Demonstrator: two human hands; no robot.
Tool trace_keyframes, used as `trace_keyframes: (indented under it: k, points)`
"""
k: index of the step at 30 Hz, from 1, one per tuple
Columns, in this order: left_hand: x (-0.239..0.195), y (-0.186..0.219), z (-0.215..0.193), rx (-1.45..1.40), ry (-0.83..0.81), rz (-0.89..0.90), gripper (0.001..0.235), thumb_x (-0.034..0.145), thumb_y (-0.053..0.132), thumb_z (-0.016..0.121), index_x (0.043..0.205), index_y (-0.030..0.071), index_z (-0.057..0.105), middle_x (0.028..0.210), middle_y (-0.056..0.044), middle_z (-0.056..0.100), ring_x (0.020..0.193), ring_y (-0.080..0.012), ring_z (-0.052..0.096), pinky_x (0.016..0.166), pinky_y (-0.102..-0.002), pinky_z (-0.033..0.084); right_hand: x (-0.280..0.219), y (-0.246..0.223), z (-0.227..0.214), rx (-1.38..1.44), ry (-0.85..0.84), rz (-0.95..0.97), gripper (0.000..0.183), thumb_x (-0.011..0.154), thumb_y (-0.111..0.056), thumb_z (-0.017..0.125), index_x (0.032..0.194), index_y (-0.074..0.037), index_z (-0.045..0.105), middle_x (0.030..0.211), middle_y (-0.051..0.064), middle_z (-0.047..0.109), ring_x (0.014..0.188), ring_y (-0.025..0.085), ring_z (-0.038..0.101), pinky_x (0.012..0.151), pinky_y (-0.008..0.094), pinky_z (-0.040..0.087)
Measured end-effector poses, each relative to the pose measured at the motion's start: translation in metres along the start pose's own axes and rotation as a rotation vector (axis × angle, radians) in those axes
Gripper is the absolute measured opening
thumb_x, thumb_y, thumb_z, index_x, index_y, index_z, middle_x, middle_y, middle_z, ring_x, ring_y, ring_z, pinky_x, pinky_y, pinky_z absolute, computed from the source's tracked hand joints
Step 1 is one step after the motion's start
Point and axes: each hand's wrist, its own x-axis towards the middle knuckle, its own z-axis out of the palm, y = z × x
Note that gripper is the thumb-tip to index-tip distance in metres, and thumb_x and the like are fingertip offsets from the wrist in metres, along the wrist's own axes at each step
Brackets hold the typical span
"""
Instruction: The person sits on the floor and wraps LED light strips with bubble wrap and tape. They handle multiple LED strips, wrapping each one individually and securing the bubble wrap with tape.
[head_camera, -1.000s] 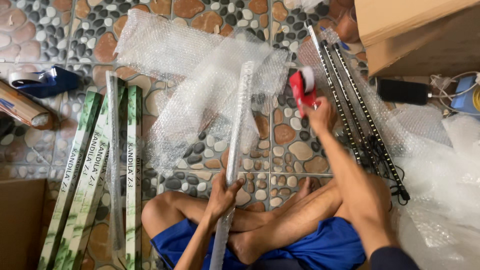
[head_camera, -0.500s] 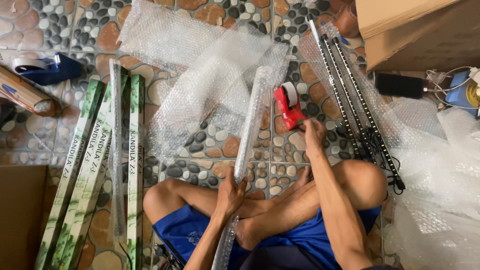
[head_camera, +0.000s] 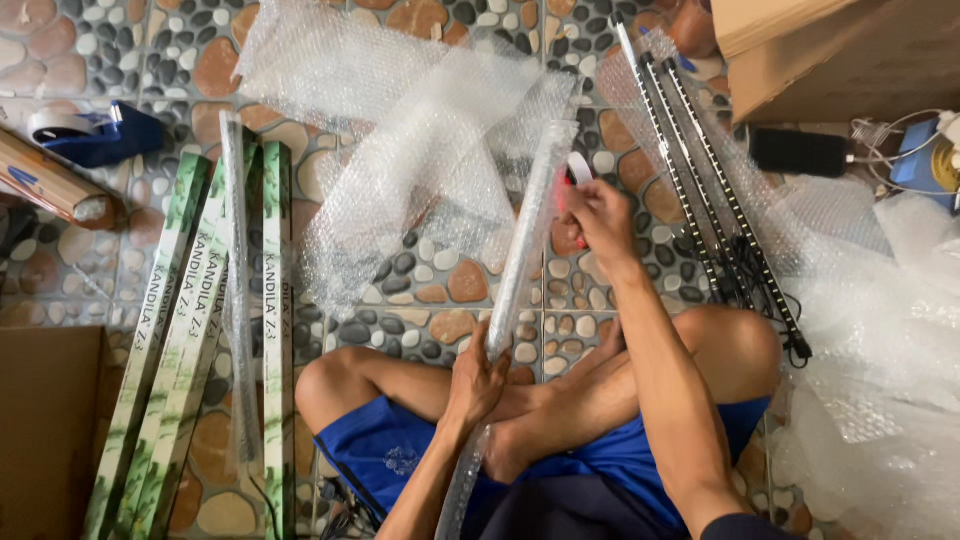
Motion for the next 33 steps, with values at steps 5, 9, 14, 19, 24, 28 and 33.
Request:
trace_keyframes:
  k: [5,9,14,19,24,28,33]
  points:
    - [0.007,-0.008,-0.011,-1.011,-0.456,-0.246,0.042,0.092,0.001,0.072,0.131,0.001,0.058,0.048,-0.011,0.046,0.032,-0.0219,0.049,0.032,-0.035,0.039,0.006,-0.021,0.034,-0.122,-0.033,-0.121,0.049,0.090,-0.036,0.091,0.111,-0.004,0.059,0.063,0.004,0.062,0.051,0.011,0.060,0.049,0.023,0.049]
    - [-0.018,-0.010,-0.013,-1.477,-0.640,-0.544,0.025,0.096,0.000,0.064,0.116,0.014,0.062,0.054,-0.002,0.034,0.029,-0.0154,0.039,0.026,-0.033,0.036,0.007,0.001,0.032,0.005,-0.219,-0.050,0.094,0.093,-0.087,0.060,0.149,-0.015,0.042,0.137,0.015,0.055,0.126,0.026,0.056,0.110,0.059,0.045]
    - [0.005,-0.024,-0.001,-1.048,-0.445,-0.276,0.027,0.097,0.000,0.064,0.121,0.001,0.053,0.049,-0.014,0.047,0.031,-0.0241,0.048,0.028,-0.036,0.036,-0.010,0.019,-0.027,-0.925,0.385,-0.355,0.039,0.098,-0.025,0.080,0.130,-0.006,0.068,0.102,0.016,0.067,0.103,0.041,0.068,0.083,0.057,0.057]
    - [0.026,-0.016,0.000,-0.735,-0.294,-0.182,0.023,0.095,0.011,0.069,0.110,-0.002,0.057,0.053,-0.013,0.055,0.037,-0.0219,0.057,0.034,-0.033,0.044,0.013,0.030,-0.060,-0.984,0.200,-0.108,0.026,0.094,-0.038,0.082,0.114,-0.021,0.080,0.102,0.007,0.072,0.104,0.035,0.072,0.089,0.048,0.057]
    - [0.034,0.008,-0.005,-0.601,-0.248,-0.143,0.019,0.093,0.014,0.074,0.102,0.003,0.060,0.057,-0.011,0.055,0.042,-0.0189,0.054,0.035,-0.033,0.042,0.026,0.024,-0.062,-0.869,0.110,-0.033,0.018,0.085,-0.040,0.089,0.100,-0.031,0.083,0.093,-0.001,0.078,0.097,0.026,0.075,0.085,0.038,0.059]
    - [0.032,0.036,-0.014,-0.600,-0.250,-0.149,0.019,0.094,0.016,0.071,0.101,0.005,0.057,0.055,-0.009,0.052,0.041,-0.0163,0.051,0.036,-0.030,0.040,-0.010,0.043,-0.062,-0.404,0.251,0.159,0.023,0.090,-0.035,0.076,0.104,-0.017,0.077,0.098,0.013,0.075,0.075,0.028,0.076,0.063,0.033,0.062]
    - [0.024,0.062,-0.019,-0.529,-0.210,-0.119,0.028,0.092,0.015,0.067,0.112,-0.002,0.057,0.082,-0.013,0.055,0.073,-0.0243,0.057,0.063,-0.039,0.050,-0.031,0.044,-0.060,-0.728,0.310,0.273,0.044,0.089,-0.062,0.079,0.108,-0.023,0.070,0.064,-0.009,0.071,0.076,0.020,0.077,0.082,0.031,0.051]
